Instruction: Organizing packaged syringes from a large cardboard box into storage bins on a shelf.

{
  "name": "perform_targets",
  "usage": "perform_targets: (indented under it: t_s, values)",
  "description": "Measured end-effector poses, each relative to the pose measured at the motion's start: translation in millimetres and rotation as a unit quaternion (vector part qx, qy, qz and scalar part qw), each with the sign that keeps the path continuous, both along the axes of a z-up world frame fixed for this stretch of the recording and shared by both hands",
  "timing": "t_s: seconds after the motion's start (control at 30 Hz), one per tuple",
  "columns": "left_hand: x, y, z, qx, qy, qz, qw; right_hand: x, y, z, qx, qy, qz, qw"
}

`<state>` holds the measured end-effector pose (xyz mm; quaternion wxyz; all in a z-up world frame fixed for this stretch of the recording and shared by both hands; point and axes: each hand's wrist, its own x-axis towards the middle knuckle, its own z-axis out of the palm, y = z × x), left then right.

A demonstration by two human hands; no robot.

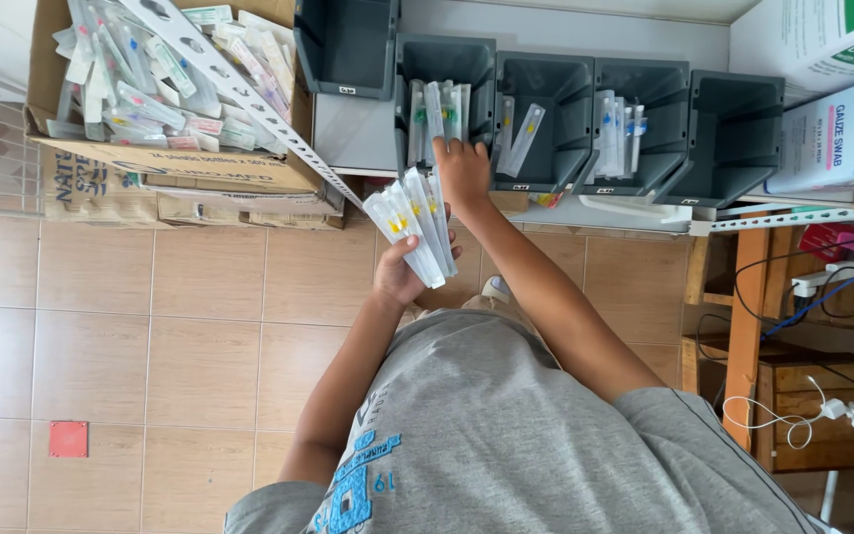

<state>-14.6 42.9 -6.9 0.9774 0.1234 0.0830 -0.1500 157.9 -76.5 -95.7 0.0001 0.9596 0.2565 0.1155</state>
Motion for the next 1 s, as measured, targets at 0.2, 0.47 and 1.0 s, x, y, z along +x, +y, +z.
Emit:
perform_targets:
  t_s: [0.2,0.47,1.0]
  values:
    - [4,6,-9,0.028,0.033,-0.011,0.999,-20,-13,74,0.273,-0.069,0.032,0.959]
    - [10,-10,-10,-0.005,0.007,-0.045,0.999,-7,-111,64,0.279,-0.081,-0.153,0.945]
    - [-1,-28,1,0.012,0.021,-0.004,1.000,33,-131,-13,0.159,0.160,-0.148,0.963]
